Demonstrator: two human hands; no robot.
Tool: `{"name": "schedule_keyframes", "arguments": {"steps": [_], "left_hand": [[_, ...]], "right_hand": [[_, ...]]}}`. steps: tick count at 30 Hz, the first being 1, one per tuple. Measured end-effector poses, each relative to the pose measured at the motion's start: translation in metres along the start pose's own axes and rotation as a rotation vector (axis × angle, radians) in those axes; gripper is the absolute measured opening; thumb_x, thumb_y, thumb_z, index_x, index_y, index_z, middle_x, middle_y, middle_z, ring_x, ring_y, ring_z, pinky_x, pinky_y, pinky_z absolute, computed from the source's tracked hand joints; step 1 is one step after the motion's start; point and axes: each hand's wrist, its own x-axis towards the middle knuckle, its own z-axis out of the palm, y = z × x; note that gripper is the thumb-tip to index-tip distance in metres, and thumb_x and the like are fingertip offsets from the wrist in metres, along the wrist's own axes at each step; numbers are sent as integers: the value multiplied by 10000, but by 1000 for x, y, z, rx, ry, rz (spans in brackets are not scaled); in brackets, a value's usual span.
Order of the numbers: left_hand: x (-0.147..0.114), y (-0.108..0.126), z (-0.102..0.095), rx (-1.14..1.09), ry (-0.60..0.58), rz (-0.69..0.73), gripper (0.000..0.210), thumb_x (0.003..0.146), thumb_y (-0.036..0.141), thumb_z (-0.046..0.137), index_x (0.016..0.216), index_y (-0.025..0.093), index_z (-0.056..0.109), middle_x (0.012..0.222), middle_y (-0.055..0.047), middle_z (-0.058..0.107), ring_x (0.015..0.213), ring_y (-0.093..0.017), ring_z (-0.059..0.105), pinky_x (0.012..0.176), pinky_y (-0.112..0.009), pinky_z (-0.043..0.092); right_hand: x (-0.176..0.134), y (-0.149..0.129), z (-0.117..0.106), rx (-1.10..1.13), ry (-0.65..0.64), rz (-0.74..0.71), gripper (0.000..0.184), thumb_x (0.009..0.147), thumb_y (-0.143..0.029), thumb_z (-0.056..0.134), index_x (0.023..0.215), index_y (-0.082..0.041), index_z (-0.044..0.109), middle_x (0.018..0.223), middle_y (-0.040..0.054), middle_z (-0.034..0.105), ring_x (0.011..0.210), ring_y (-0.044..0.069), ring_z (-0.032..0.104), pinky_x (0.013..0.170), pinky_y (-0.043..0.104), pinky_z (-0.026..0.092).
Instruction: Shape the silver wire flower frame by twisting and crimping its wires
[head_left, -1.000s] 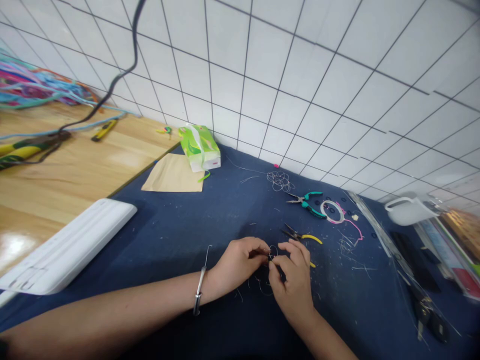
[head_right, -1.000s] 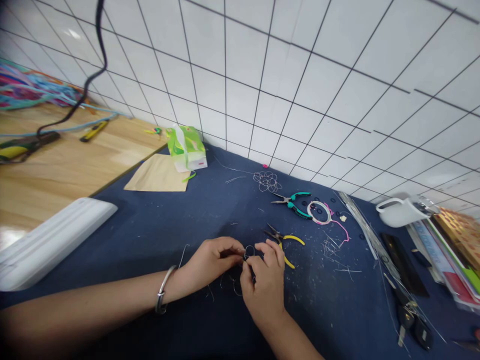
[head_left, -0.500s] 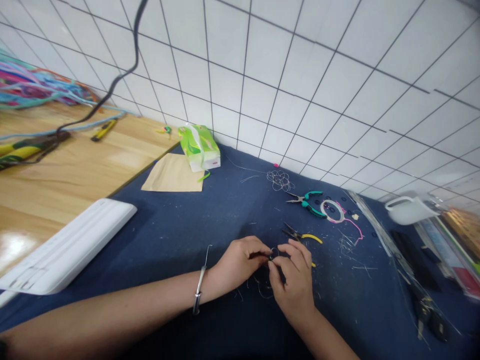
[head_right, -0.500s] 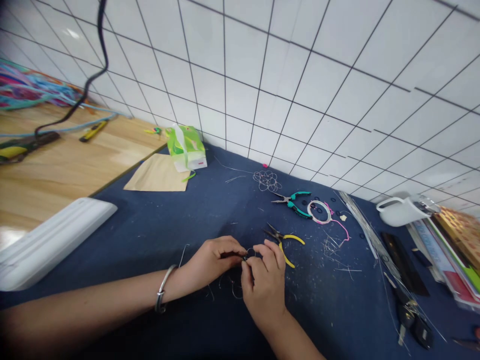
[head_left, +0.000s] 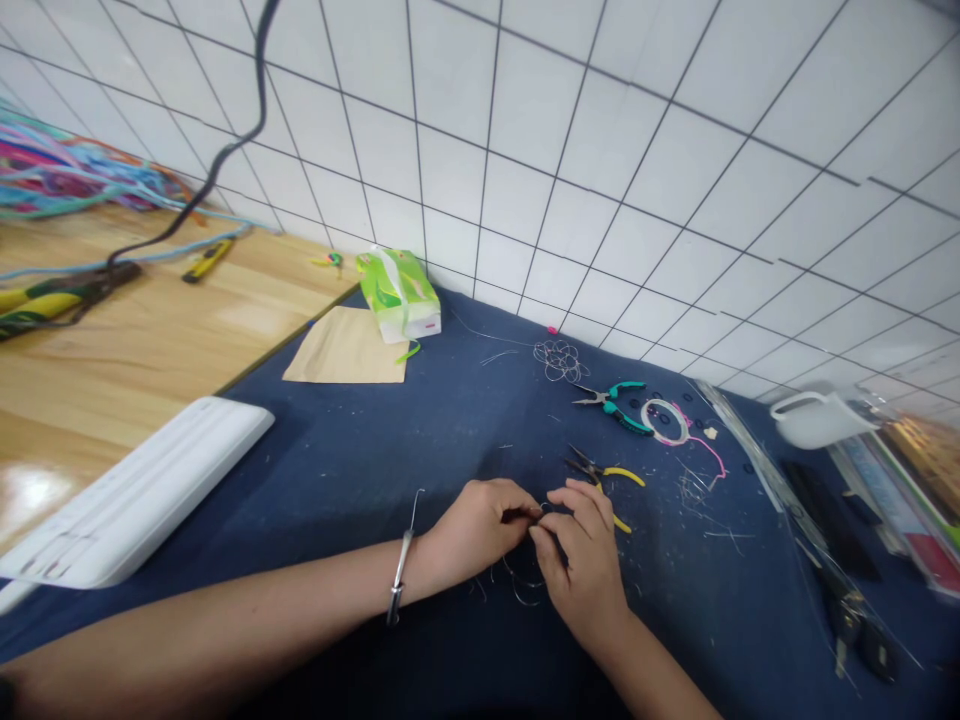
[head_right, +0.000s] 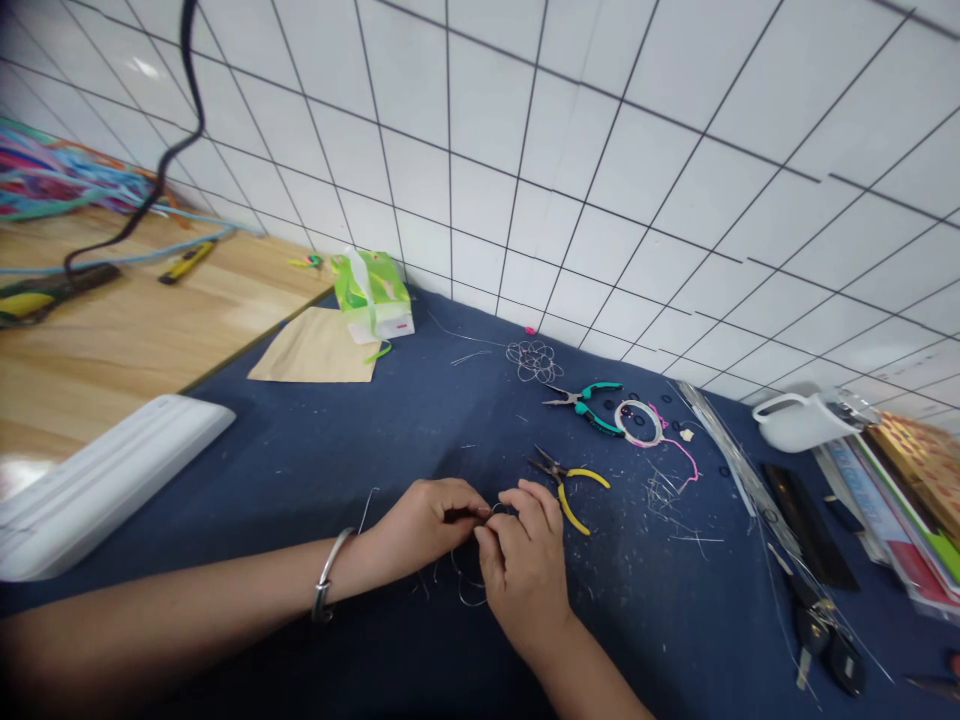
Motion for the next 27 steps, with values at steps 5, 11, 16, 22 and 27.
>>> {"name": "schedule_keyframes", "arguments": {"steps": [5,11,16,22,27], "left_hand": [[0,3,-3,31,-18,20,230,723,82,490,807,191,675,780,-13,668,721,-133,598,688,-241,454],[2,5,-7,-154,-49,-139,170,703,113,514,763,181,658,744,-5,656,672,-128,589,632,-231,456],[4,4,-7,-643,-158,-391,99,709,153,540,775,146,613,651,6,625,587,-101,575,602,-231,471],[7,4,-10,-832,-226,-516,106,696,152,581,795,124,606,658,-18,645,619,-108,606,614,-230,469],[7,4,-11,-854,-240,-537,95,709,152,580,799,124,590,659,-28,655,621,-113,616,613,-235,475]], "right_hand": [[0,1,-1,54,-20,14,127,788,-142,478,806,-189,595,978,62,524,1070,223,417,932,475,356],[1,0,-2,93,-38,13,127,771,-136,479,837,-194,571,965,61,529,1062,221,429,935,476,350],[1,2,-2,97,-1,9,143,758,-123,486,864,-195,550,934,55,548,996,205,476,908,460,373],[1,6,-3,73,-12,9,125,791,-134,467,858,-188,557,859,50,570,845,175,523,775,382,434],[1,8,-6,17,-12,-48,145,800,-140,480,885,-191,586,843,48,581,830,170,532,757,365,429]]}}
